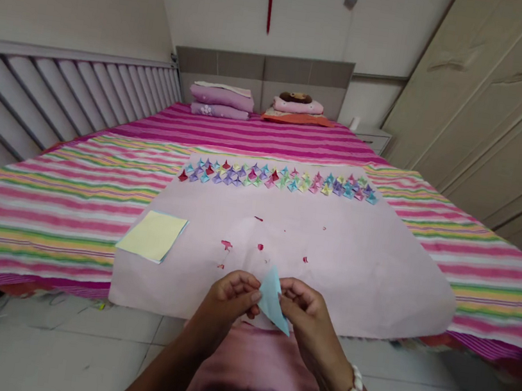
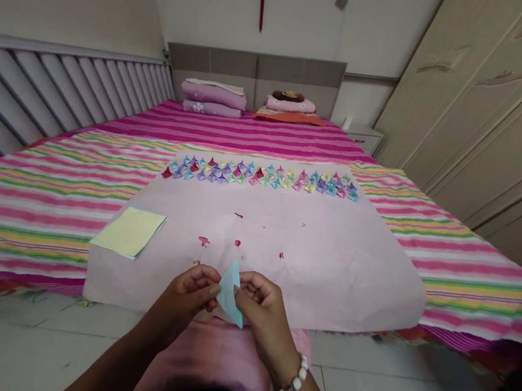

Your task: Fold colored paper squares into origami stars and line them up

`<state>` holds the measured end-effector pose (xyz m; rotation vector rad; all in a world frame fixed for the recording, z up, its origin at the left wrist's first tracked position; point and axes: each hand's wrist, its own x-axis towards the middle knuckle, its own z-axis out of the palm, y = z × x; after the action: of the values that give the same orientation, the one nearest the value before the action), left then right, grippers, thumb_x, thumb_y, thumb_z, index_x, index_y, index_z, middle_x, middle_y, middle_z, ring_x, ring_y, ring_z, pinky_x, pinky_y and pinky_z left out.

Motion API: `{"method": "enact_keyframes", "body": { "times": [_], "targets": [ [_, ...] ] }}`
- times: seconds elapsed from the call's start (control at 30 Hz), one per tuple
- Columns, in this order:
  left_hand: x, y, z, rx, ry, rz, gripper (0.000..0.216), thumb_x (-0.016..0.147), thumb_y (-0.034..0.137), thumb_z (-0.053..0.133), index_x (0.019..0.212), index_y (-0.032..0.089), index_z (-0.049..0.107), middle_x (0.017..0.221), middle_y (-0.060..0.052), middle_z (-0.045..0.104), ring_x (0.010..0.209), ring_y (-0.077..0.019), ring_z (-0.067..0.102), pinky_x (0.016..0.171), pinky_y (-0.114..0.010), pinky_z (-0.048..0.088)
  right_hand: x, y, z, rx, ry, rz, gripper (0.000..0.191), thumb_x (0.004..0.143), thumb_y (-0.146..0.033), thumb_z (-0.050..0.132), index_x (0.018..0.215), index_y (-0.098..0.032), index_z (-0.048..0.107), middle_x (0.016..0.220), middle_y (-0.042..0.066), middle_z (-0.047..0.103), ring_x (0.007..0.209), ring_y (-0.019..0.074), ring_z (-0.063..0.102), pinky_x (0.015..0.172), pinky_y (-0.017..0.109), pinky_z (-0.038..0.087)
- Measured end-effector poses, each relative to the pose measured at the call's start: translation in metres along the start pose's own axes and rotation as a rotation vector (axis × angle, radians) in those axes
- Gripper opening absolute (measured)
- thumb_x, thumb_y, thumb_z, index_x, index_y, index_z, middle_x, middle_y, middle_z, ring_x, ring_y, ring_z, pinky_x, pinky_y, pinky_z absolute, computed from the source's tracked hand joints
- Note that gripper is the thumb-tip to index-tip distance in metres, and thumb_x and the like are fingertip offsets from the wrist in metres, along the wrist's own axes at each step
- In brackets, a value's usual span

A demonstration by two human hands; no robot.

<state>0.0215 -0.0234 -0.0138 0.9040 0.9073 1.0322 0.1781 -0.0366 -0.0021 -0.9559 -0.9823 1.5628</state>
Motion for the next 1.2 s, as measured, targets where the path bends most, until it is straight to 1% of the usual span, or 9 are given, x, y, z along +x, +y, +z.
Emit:
{"method": "enact_keyframes", "body": {
  "times": [0.13, 0.27, 0.47, 0.57, 0.7, 0.87, 0.97, 1.07, 1.2],
  "targets": [
    [0.002, 0.001, 0.006, 0.198, 0.076, 0.093, 0.014, 0.071, 0.027, 0.069, 0.077, 0.016, 0.062, 0.060, 0.002, 0.064, 0.057, -0.0107, 0.060, 0.058, -0.022, 0.048, 0.005, 0.003, -0.001, -0.198, 0.064, -0.078, 0.015, 0.073, -0.031, 0.069, 0.077, -0.017, 0.065, 0.053, -0.003, 0.055, 0.046, 0.0099, 0.043, 0.045, 0.022, 0.032],
    [-0.004, 0.004, 0.018, 0.433, 0.117, 0.211, 0.023, 0.077, 0.031, 0.062, 0.094, 0.016, 0.063, 0.076, -0.004, 0.069, 0.073, -0.0164, 0.065, 0.069, -0.027, 0.052, 0.008, 0.009, 0.001, -0.482, 0.200, -0.334, 0.007, 0.079, -0.023, 0.059, 0.077, -0.018, 0.065, 0.063, -0.001, 0.057, 0.055, 0.0122, 0.047, 0.052, 0.024, 0.037],
    [-0.010, 0.003, 0.028, 0.621, 0.174, 0.258, 0.032, 0.077, 0.024, 0.059, 0.108, 0.014, 0.061, 0.101, -0.010, 0.069, 0.088, -0.0213, 0.067, 0.077, -0.032, 0.054, 0.006, 0.014, 0.009, -0.669, 0.177, -0.586, 0.018, 0.078, -0.009, 0.051, 0.082, -0.021, 0.065, 0.081, 0.003, 0.061, 0.074, 0.0170, 0.057, 0.065, 0.029, 0.045],
    [-0.010, 0.001, 0.024, 0.625, 0.190, 0.269, 0.034, 0.077, 0.018, 0.057, 0.109, 0.016, 0.063, 0.107, -0.010, 0.069, 0.092, -0.0224, 0.067, 0.081, -0.033, 0.054, 0.005, 0.013, 0.010, -0.565, 0.160, -0.542, 0.020, 0.079, -0.010, 0.052, 0.084, -0.022, 0.068, 0.084, 0.004, 0.063, 0.078, 0.0184, 0.059, 0.070, 0.030, 0.047],
    [-0.008, 0.006, 0.019, 0.481, 0.151, 0.240, 0.037, 0.070, 0.006, 0.057, 0.102, 0.020, 0.070, 0.108, -0.006, 0.071, 0.101, -0.0225, 0.065, 0.091, -0.034, 0.049, 0.006, 0.011, 0.004, -0.272, 0.172, -0.351, 0.018, 0.072, -0.010, 0.058, 0.077, -0.022, 0.070, 0.085, 0.003, 0.065, 0.080, 0.0193, 0.060, 0.070, 0.029, 0.047],
    [-0.008, 0.017, 0.012, 0.309, -0.060, 0.144, 0.034, 0.071, 0.012, 0.064, 0.102, 0.024, 0.071, 0.120, -0.004, 0.066, 0.114, -0.0230, 0.058, 0.097, -0.035, 0.046, 0.007, 0.008, -0.005, -0.125, 0.145, -0.229, 0.012, 0.072, -0.016, 0.062, 0.077, -0.022, 0.072, 0.088, 0.004, 0.068, 0.085, 0.0207, 0.060, 0.076, 0.031, 0.046],
    [-0.009, 0.021, 0.007, 0.369, -0.157, 0.163, 0.055, 0.060, 0.011, 0.077, 0.111, 0.028, 0.067, 0.128, -0.004, 0.060, 0.117, -0.0246, 0.055, 0.097, -0.035, 0.046, 0.005, 0.006, -0.007, -0.089, 0.112, -0.190, 0.016, 0.073, -0.015, 0.061, 0.083, -0.022, 0.073, 0.090, 0.004, 0.068, 0.087, 0.0209, 0.059, 0.079, 0.032, 0.045],
    [-0.008, 0.022, 0.004, 0.498, -0.092, 0.255, 0.041, 0.068, 0.013, 0.072, 0.106, 0.027, 0.070, 0.117, -0.004, 0.066, 0.111, -0.0230, 0.058, 0.095, -0.034, 0.046, 0.003, 0.003, -0.006, 0.008, 0.032, -0.138, 0.015, 0.077, -0.019, 0.061, 0.086, -0.021, 0.072, 0.092, 0.005, 0.068, 0.088, 0.0208, 0.058, 0.082, 0.033, 0.044],
    [-0.006, 0.021, 0.002, 0.561, -0.009, 0.316, 0.019, 0.080, 0.016, 0.059, 0.087, 0.024, 0.075, 0.090, -0.003, 0.071, 0.084, -0.0180, 0.064, 0.077, -0.028, 0.049, 0.000, 0.000, -0.003, 0.081, -0.090, -0.080, 0.017, 0.075, -0.024, 0.068, 0.091, -0.021, 0.070, 0.083, 0.003, 0.066, 0.077, 0.0171, 0.058, 0.078, 0.031, 0.045]
  ]
}}
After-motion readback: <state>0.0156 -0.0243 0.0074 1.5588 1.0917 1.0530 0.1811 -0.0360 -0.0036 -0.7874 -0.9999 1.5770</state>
